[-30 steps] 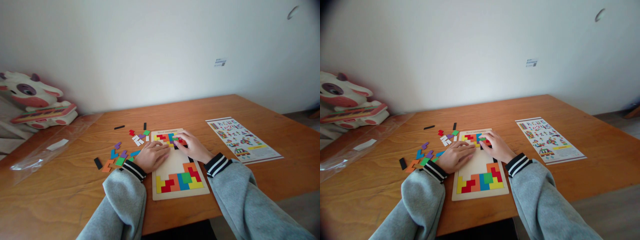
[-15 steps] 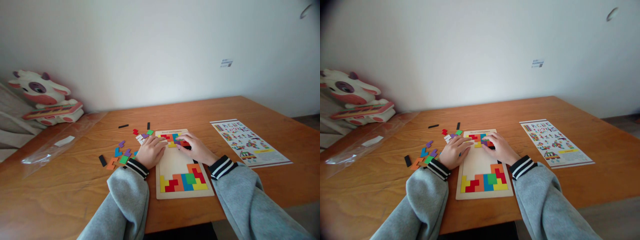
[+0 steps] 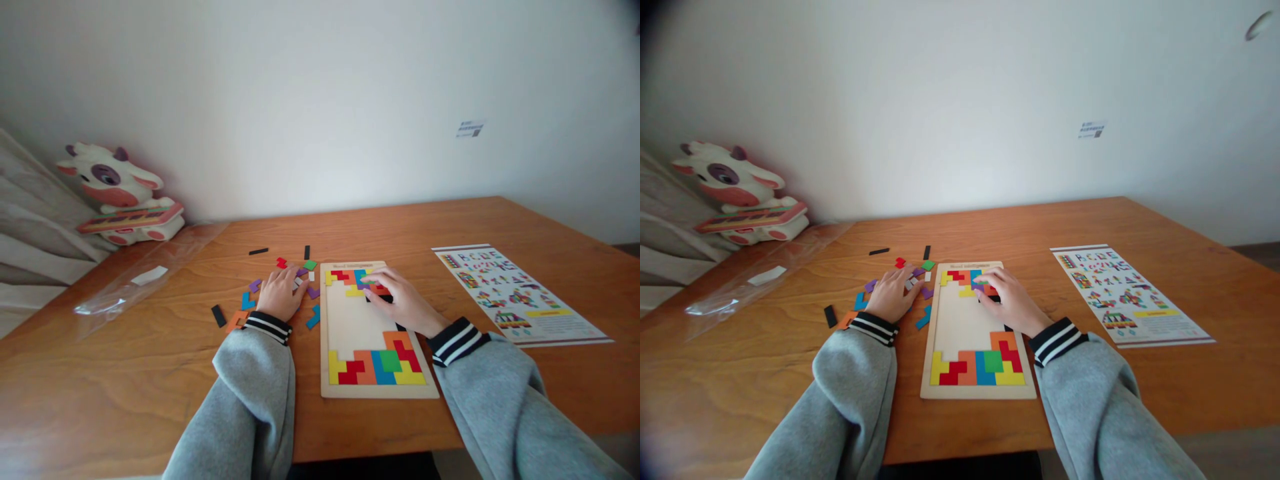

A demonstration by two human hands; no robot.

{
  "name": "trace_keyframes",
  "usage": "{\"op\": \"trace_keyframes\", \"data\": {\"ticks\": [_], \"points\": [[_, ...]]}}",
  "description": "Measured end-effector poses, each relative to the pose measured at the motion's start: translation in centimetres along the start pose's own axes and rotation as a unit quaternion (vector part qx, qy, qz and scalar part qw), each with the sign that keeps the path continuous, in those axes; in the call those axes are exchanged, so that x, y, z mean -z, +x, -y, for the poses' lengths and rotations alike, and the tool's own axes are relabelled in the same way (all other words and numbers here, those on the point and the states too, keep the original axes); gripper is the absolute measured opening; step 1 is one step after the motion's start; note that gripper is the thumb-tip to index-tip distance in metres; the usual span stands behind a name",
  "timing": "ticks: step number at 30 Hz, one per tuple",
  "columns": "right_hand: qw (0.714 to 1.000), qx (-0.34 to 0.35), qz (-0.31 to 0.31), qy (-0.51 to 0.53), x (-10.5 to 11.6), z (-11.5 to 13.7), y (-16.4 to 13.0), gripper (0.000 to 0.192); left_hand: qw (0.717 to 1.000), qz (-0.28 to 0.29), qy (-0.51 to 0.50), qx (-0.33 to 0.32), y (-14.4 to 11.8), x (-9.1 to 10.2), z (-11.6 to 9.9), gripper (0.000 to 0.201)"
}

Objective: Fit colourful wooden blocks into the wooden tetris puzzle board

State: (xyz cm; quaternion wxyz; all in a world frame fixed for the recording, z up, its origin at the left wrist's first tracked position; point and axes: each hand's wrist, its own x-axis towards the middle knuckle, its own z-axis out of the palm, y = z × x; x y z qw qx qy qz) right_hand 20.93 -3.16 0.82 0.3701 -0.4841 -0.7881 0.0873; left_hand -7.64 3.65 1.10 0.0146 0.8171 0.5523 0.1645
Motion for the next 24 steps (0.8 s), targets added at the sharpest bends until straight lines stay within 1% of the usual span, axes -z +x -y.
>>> {"op": "trace_keyframes", "data": {"ticks": [5,8,13,16,18,21,24], "points": [[1.0,-0.001,0.004,0.006,-0.1,0.0,0.0,0.019,1.0,0.018,0.012,-0.008,0.1,-0.4,0.1,0.039],[1.0,-0.001,0.0,0.006,-0.1,0.0,0.0,0.019,1.0,0.016,0.018,-0.009,0.1,-0.2,0.0,0.039],[1.0,-0.001,0.001,0.002,0.0,0.1,0.0,0.018,0.999,0.015,0.018,-0.04,0.0,0.2,-0.3,0.033],[1.0,-0.003,0.005,0.005,-0.1,0.0,0.0,0.018,0.999,0.008,0.028,-0.026,0.0,0.4,-0.2,0.031],[1.0,-0.004,0.007,0.005,-0.1,0.0,-0.1,0.018,0.999,-0.009,0.03,-0.011,0.2,0.4,0.0,0.031],[1.0,-0.002,0.008,0.003,-0.2,-0.1,-0.1,0.018,0.999,-0.034,0.028,-0.003,0.5,0.0,0.5,0.038],[1.0,0.001,0.004,0.003,-0.2,-0.2,-0.2,0.018,0.999,-0.028,0.03,0.01,0.8,-0.6,1.0,0.043]]}}
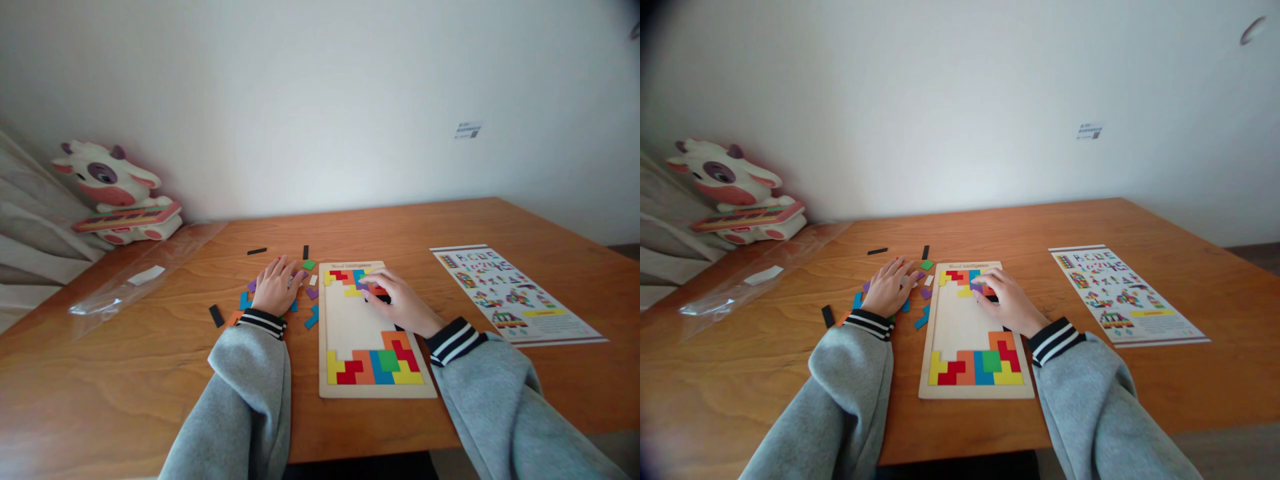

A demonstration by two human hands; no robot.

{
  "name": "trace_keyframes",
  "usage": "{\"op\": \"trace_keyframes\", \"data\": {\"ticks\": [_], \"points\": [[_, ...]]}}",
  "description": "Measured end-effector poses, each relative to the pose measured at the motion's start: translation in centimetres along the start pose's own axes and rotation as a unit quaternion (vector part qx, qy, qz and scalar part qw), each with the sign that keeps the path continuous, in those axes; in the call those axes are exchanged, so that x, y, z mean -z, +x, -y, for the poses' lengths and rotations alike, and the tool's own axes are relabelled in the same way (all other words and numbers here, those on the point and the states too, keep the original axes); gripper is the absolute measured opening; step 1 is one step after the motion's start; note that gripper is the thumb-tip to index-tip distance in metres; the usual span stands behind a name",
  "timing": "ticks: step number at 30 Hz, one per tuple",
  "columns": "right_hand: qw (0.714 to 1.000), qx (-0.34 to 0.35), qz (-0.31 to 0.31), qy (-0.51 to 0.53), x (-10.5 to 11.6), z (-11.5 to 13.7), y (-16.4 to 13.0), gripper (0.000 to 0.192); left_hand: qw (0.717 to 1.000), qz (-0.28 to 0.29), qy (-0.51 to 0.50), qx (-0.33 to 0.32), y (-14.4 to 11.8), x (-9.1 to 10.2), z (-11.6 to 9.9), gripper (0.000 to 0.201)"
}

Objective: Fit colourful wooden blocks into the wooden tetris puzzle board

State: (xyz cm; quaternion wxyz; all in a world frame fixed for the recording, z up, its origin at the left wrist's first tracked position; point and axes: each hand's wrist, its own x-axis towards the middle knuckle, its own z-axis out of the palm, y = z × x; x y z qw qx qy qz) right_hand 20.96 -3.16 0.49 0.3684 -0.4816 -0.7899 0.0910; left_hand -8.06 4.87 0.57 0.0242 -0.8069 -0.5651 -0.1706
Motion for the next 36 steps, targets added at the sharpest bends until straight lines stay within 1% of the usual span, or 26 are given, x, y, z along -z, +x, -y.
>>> {"op": "trace_keyframes", "data": {"ticks": [3,6,11,16,19,22,26,29,32,34,36], "points": [[1.0,-0.001,-0.002,-0.001,0.1,0.1,0.0,0.018,1.0,0.008,-0.006,0.009,0.1,-0.4,0.5,0.039],[1.0,-0.004,0.001,-0.003,0.1,0.1,0.0,0.018,1.0,0.001,-0.001,0.004,0.2,-0.6,1.1,0.037],[1.0,-0.002,0.002,-0.004,0.0,-0.1,0.0,0.019,0.999,-0.013,-0.005,0.042,0.4,-0.8,2.2,0.035],[1.0,-0.003,0.001,-0.003,-0.1,-0.2,-0.1,0.019,0.998,-0.008,-0.037,0.045,0.7,-0.4,2.8,0.029],[1.0,-0.003,-0.002,-0.002,0.0,0.0,0.0,0.019,0.998,-0.019,-0.042,0.053,0.8,0.0,2.9,0.026],[1.0,-0.004,-0.003,-0.001,0.1,0.1,0.0,0.019,0.993,-0.03,-0.07,0.091,0.8,0.3,2.9,0.028],[1.0,-0.006,-0.003,-0.001,0.0,0.1,0.0,0.019,0.973,-0.006,-0.163,0.161,0.8,0.7,2.8,0.033],[1.0,-0.003,-0.005,0.001,0.0,0.0,0.0,0.019,0.956,0.012,-0.224,0.191,0.9,1.3,2.6,0.036],[1.0,-0.004,-0.006,0.002,0.0,0.0,-0.1,0.019,0.949,0.015,-0.241,0.202,0.8,1.8,2.3,0.037],[1.0,-0.006,-0.006,0.001,0.0,0.0,-0.1,0.019,0.953,0.02,-0.23,0.198,0.8,1.9,2.1,0.034],[1.0,-0.007,-0.007,0.002,0.0,0.1,-0.1,0.019,0.961,0.028,-0.209,0.18,0.8,1.8,2.0,0.033]]}}
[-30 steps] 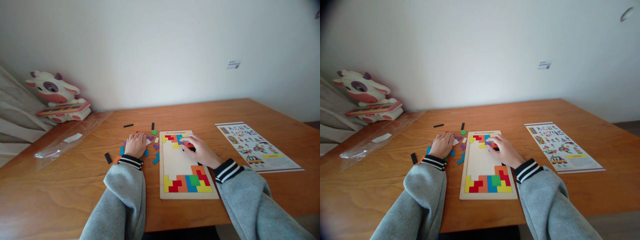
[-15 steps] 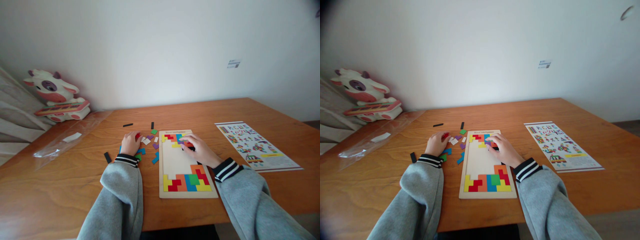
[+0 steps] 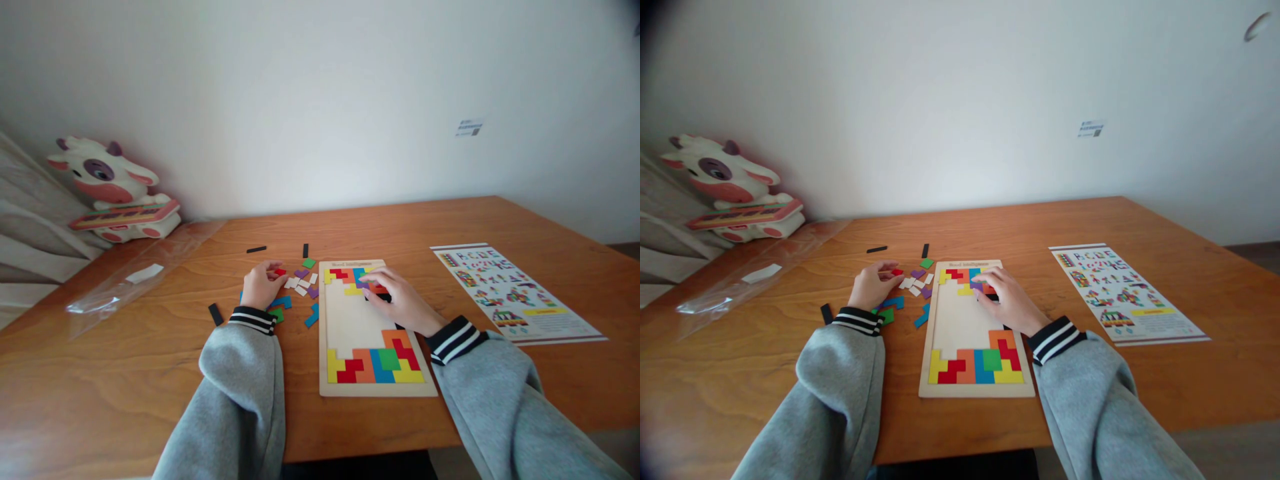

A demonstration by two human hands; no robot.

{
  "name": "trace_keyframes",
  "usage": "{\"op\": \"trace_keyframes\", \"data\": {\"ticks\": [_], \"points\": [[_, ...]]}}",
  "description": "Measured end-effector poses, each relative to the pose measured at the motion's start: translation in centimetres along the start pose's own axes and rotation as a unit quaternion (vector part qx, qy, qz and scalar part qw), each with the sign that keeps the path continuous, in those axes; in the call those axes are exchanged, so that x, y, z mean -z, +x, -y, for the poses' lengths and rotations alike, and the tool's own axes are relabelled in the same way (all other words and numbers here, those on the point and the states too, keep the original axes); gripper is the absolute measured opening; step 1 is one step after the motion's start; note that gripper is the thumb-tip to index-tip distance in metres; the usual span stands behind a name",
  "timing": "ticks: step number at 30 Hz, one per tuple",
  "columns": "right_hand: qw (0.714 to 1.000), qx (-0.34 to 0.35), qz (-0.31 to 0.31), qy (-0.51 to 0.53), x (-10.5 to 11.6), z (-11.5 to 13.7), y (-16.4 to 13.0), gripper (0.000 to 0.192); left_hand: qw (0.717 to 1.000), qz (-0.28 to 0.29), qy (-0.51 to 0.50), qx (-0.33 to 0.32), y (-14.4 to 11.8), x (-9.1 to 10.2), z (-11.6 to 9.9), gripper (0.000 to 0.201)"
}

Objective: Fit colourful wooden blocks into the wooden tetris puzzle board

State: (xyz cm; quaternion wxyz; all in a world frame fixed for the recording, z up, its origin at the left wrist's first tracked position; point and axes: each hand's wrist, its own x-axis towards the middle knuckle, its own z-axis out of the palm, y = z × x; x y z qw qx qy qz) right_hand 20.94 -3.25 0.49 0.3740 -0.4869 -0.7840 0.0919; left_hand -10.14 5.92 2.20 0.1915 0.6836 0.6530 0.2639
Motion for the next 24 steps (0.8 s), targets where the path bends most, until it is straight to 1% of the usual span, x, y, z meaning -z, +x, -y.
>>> {"op": "trace_keyframes", "data": {"ticks": [4,6,11,14,17,21,24], "points": [[1.0,-0.001,0.006,0.0,-0.06,-0.1,-0.05,0.019,0.996,0.001,0.071,-0.058,0.12,-0.25,0.3,0.031],[1.0,-0.003,0.008,-0.001,-0.09,-0.17,-0.06,0.02,0.994,0.002,0.088,-0.071,0.17,-0.3,0.51,0.029],[1.0,-0.002,0.008,0.001,-0.12,-0.15,-0.03,0.019,0.996,-0.006,0.073,-0.058,0.07,-0.3,0.63,0.03],[1.0,-0.003,0.006,0.001,-0.09,-0.06,-0.01,0.019,0.994,-0.015,0.086,-0.058,-0.09,-0.33,0.37,0.029],[1.0,0.0,0.005,0.001,-0.08,-0.04,-0.01,0.019,0.991,-0.032,0.109,-0.07,-0.24,-0.41,0.07,0.026],[1.0,0.001,0.0,0.001,-0.1,-0.09,-0.02,0.02,0.99,-0.055,0.088,-0.097,-0.3,-0.53,0.0,0.03],[1.0,0.0,0.0,0.001,-0.07,-0.05,0.01,0.02,0.989,-0.037,0.085,-0.118,-0.26,-0.6,0.12,0.031]]}}
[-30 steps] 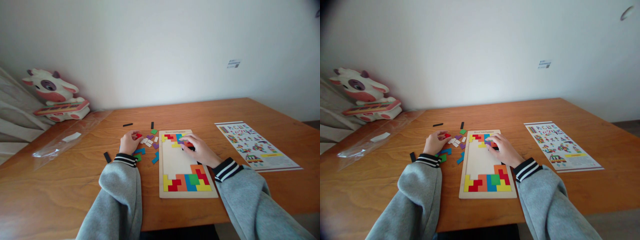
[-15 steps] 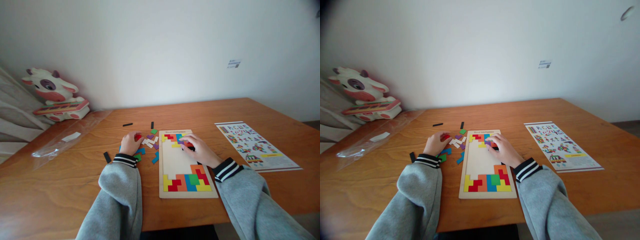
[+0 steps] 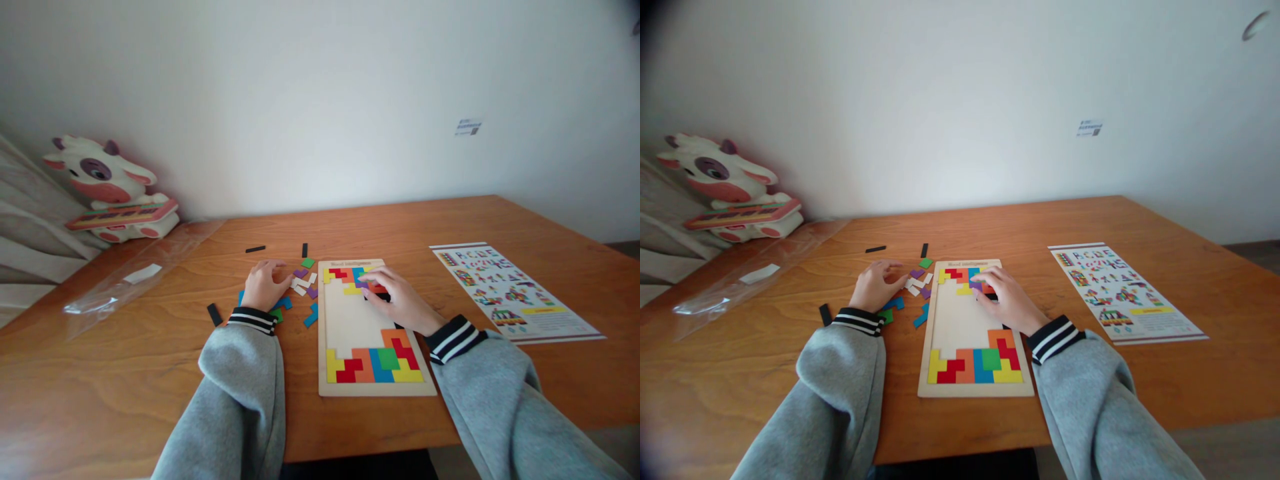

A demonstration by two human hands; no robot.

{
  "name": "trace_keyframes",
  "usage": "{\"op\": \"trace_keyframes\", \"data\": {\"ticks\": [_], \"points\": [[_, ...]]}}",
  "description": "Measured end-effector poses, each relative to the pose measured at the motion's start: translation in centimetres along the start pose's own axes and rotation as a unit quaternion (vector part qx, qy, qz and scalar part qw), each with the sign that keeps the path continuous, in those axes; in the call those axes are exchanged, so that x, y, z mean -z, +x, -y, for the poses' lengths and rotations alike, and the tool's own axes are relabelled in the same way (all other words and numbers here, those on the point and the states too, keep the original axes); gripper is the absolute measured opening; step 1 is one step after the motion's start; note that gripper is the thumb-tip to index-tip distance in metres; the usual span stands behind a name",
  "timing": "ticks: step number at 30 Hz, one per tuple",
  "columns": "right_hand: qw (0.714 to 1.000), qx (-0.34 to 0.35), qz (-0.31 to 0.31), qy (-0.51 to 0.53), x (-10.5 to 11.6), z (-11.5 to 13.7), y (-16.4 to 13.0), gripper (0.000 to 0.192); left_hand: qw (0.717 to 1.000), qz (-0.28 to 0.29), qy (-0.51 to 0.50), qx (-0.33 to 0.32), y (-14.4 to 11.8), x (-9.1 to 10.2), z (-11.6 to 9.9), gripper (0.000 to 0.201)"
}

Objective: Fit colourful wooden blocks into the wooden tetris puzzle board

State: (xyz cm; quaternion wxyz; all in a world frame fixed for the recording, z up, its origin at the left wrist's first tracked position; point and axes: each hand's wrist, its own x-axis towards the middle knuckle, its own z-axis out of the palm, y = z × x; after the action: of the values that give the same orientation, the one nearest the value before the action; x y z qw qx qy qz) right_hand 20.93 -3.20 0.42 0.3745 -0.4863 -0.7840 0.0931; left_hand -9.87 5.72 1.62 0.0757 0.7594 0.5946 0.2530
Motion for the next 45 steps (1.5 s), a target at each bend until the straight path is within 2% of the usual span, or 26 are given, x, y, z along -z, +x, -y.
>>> {"op": "trace_keyframes", "data": {"ticks": [6,11,14,17,23,26,31,39,45], "points": [[1.0,-0.001,0.01,-0.003,0.1,0.2,0.1,0.019,0.999,0.032,0.016,0.023,0.0,0.3,-0.1,0.029],[1.0,0.0,0.002,0.003,0.1,0.1,0.1,0.019,0.996,0.039,0.067,0.04,-0.4,2.4,0.3,0.032],[1.0,0.004,0.001,0.005,0.1,0.2,0.1,0.02,0.989,0.093,0.108,0.049,-0.7,3.6,0.6,0.032],[1.0,0.007,0.002,0.006,0.1,0.3,0.1,0.02,0.983,0.128,0.124,0.053,-0.8,3.7,0.7,0.028],[1.0,0.008,0.008,0.003,0.2,0.3,0.1,0.019,0.988,0.122,0.078,0.052,-0.7,3.0,0.1,0.022],[1.0,0.005,0.009,0.003,0.1,0.3,0.1,0.02,0.986,0.122,0.103,0.047,-0.8,3.5,-0.2,0.021],[1.0,0.005,0.01,0.006,0.1,0.4,0.1,0.02,0.979,0.153,0.105,0.084,-1.0,4.4,-0.5,0.017],[1.0,0.006,0.007,0.007,0.1,0.2,0.1,0.019,0.987,0.123,0.082,0.059,-0.9,3.6,-0.6,0.025],[1.0,0.006,0.003,0.008,0.0,0.1,0.0,0.018,0.99,0.122,0.054,0.044,-0.8,3.2,-0.5,0.033]]}}
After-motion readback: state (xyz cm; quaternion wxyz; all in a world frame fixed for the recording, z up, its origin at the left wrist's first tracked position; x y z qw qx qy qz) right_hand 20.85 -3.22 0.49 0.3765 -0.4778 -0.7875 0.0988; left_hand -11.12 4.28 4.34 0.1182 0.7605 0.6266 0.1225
